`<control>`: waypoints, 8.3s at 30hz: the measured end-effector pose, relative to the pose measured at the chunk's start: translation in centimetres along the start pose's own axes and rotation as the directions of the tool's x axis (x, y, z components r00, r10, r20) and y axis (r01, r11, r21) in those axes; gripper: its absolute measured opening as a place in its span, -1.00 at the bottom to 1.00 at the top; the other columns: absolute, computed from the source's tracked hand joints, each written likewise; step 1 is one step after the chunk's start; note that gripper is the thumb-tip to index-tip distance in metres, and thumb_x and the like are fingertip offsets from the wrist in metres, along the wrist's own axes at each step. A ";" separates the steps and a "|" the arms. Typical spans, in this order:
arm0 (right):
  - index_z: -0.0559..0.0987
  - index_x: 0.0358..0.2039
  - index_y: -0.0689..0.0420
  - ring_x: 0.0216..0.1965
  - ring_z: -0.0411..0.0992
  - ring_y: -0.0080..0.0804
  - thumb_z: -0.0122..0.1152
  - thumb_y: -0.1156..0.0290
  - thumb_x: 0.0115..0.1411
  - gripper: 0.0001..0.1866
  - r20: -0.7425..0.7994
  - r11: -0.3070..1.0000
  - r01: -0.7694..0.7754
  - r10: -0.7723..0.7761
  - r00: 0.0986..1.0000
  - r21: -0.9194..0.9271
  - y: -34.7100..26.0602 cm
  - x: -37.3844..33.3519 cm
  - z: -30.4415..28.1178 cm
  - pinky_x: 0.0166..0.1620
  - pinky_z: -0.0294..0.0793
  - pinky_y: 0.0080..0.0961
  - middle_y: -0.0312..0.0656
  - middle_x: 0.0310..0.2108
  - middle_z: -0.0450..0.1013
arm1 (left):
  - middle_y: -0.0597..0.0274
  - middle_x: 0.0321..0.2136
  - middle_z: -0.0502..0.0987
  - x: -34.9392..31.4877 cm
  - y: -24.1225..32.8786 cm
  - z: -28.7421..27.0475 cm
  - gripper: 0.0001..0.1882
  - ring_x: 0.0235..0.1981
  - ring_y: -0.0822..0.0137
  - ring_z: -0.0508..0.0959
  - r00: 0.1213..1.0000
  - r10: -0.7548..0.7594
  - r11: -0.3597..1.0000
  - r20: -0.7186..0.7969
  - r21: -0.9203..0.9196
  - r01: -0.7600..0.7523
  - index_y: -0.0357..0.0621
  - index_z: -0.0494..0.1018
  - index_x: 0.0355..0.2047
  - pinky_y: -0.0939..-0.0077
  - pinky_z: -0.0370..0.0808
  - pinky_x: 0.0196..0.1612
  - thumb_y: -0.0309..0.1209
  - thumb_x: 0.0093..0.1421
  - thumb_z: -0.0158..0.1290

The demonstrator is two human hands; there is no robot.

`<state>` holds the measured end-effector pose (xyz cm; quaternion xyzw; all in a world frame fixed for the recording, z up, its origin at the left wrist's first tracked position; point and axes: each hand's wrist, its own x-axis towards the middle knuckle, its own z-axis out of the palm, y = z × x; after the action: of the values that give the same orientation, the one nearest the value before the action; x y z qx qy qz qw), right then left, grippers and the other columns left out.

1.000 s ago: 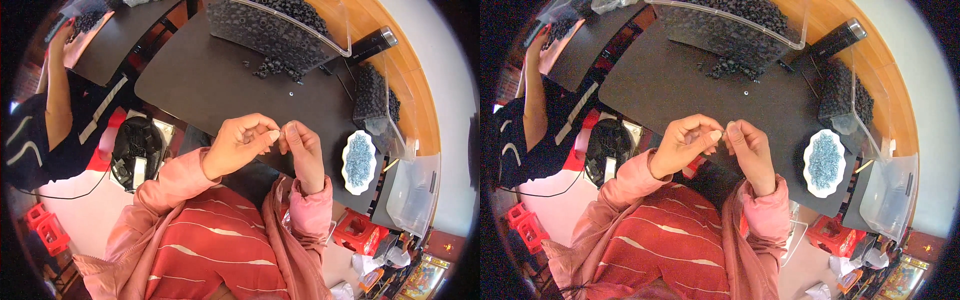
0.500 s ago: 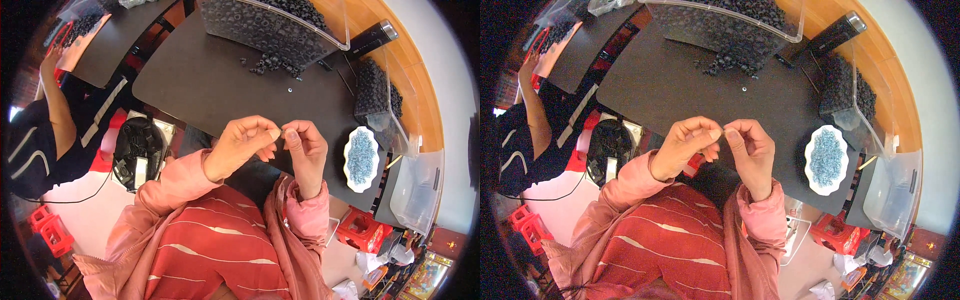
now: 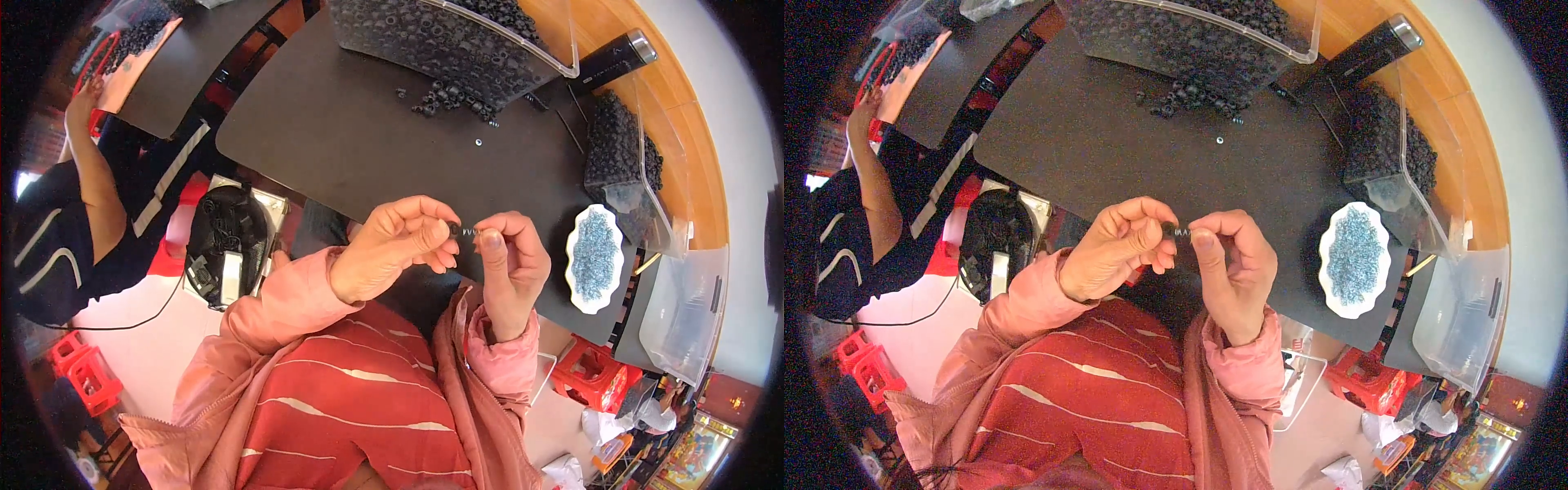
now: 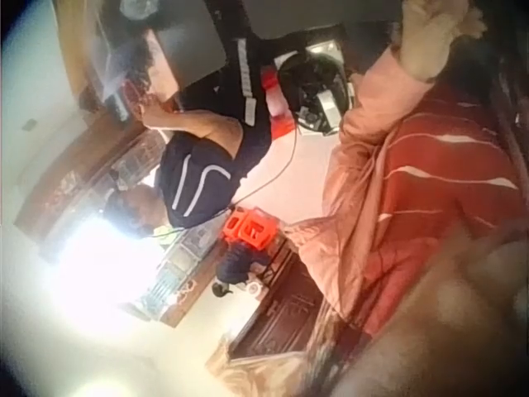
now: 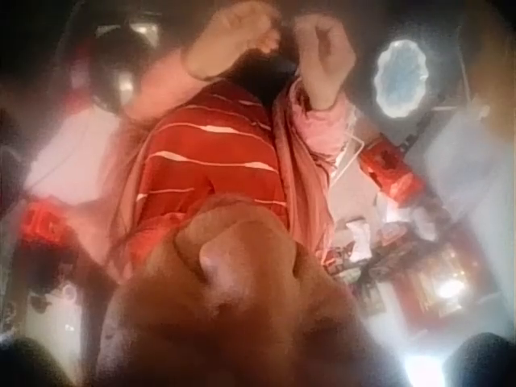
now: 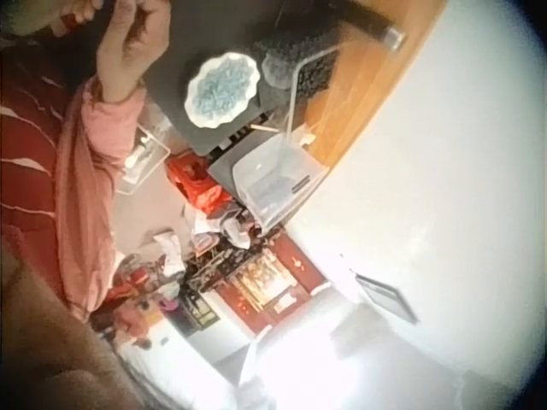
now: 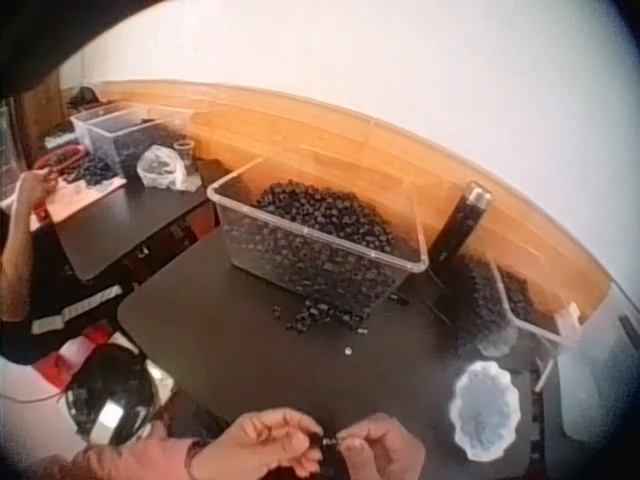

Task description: The person assembles small parts by hand, taking small metal springs from the table and inserting them into black rubber components.

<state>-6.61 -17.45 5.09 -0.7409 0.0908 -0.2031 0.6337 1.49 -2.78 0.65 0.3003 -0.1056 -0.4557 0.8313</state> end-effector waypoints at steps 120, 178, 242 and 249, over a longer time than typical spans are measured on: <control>0.43 -0.16 0.22 -0.21 0.36 -0.62 0.06 0.52 0.22 -0.83 0.224 0.918 -0.332 0.284 0.932 0.219 0.9 1.5 0.8 -0.14 0.37 -0.65 -0.24 -0.21 0.44 | 0.17 -0.36 0.53 -1.4 -0.2 -1.4 -0.77 -0.44 0.49 0.49 0.940 0.340 0.848 -0.018 0.438 -0.299 -0.30 0.52 -0.16 0.66 0.45 -0.33 -0.51 0.16 0.11; 0.54 -0.35 0.12 -0.21 0.29 -0.16 0.24 0.49 -0.02 -0.83 0.420 0.403 0.561 -0.389 0.820 -0.723 5.8 14.4 4.9 -0.24 0.40 -0.32 -0.20 -0.35 0.37 | 0.33 -0.44 0.46 -1.9 2.0 -2.1 -0.76 -0.45 0.56 0.47 0.942 0.290 0.895 -0.170 0.396 -0.204 -0.31 0.51 -0.17 0.69 0.43 -0.36 -0.45 0.17 0.12; 0.44 -0.30 0.24 -0.43 0.43 -0.54 0.22 0.37 0.16 -0.78 0.304 0.767 -0.413 0.293 0.906 0.492 2.6 -2.4 0.3 -0.35 0.47 -0.62 -0.21 -0.40 0.46 | 0.07 -0.40 0.54 -2.3 0.4 0.1 -0.78 -0.42 0.35 0.59 0.863 0.464 0.487 0.200 0.756 -0.437 -0.31 0.56 -0.25 0.59 0.51 -0.38 -0.64 0.04 0.13; 0.41 -0.13 0.27 -0.34 0.45 -0.49 0.20 0.27 0.17 -0.63 0.426 0.682 -0.521 0.325 0.844 0.513 2.7 -2.6 0.2 -0.27 0.55 -0.52 -0.21 -0.28 0.42 | 0.15 -0.39 0.45 -2.3 0.8 0.0 -0.77 -0.45 0.41 0.51 0.853 0.442 0.404 0.278 0.787 -0.466 -0.25 0.57 -0.25 0.60 0.47 -0.42 -0.61 0.02 0.16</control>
<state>-8.56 -16.76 1.93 -0.4752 0.0934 0.0481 0.8736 0.76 -0.55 1.30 0.6110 -0.3961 -0.1102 0.6765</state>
